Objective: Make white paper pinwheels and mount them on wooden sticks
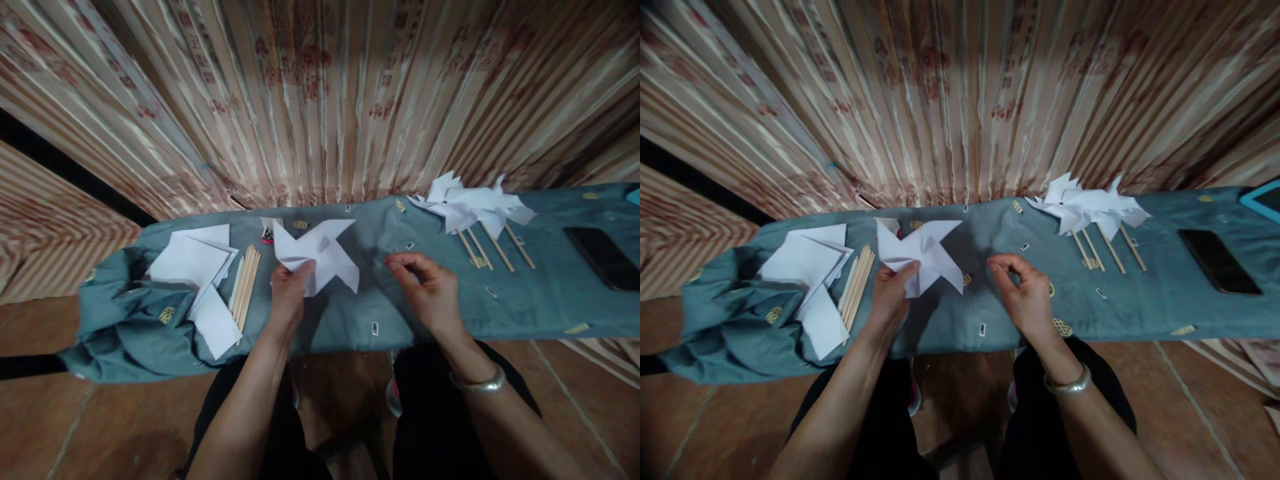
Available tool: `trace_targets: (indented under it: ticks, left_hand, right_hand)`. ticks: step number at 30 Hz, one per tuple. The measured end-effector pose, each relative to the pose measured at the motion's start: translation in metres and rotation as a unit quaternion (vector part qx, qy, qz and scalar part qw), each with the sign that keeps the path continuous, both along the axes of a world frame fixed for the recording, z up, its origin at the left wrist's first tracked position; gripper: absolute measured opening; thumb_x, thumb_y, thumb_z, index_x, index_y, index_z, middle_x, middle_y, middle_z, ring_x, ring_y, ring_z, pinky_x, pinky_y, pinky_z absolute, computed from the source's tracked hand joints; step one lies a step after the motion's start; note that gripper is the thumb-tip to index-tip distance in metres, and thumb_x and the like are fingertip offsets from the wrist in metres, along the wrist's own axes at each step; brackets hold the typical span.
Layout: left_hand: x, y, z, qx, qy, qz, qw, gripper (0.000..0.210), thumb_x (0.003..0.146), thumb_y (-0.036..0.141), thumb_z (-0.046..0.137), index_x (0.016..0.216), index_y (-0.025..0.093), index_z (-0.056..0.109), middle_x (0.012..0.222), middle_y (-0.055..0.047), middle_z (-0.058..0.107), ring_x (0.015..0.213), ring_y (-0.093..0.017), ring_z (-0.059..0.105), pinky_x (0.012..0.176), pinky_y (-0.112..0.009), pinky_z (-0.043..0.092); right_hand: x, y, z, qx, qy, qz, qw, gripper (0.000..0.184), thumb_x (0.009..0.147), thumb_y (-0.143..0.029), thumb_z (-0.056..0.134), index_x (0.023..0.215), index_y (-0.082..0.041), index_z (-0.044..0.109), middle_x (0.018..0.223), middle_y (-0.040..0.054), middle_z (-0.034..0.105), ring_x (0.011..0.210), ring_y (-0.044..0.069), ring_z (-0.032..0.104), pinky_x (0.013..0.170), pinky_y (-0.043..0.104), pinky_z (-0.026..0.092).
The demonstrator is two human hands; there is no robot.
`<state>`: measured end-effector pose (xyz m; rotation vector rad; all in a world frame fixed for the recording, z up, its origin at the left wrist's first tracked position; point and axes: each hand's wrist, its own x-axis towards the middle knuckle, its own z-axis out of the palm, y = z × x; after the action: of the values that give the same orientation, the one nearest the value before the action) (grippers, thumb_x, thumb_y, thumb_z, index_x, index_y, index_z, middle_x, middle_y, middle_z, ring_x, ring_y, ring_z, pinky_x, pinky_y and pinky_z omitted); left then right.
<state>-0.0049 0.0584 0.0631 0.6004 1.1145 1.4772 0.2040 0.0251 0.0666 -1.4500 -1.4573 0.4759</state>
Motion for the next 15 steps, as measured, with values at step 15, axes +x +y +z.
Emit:
trace_targets:
  ticks: [15]
  left_hand:
    - [-0.088,0.031,0.039,0.007,-0.037,0.264,0.964,0.007,0.068,0.008,0.066,0.066,0.014,0.064,0.062,0.002,0.067,0.060,-0.010,0.064,0.068,-0.021,0.057]
  right_hand:
    - [-0.160,0.122,-0.003,-0.007,-0.210,0.195,0.958,0.018,0.088,-0.013,0.055,0.093,-0.014,0.073,0.145,0.0169,0.048,0.142,0.028,0.034,0.109,0.045,0.037]
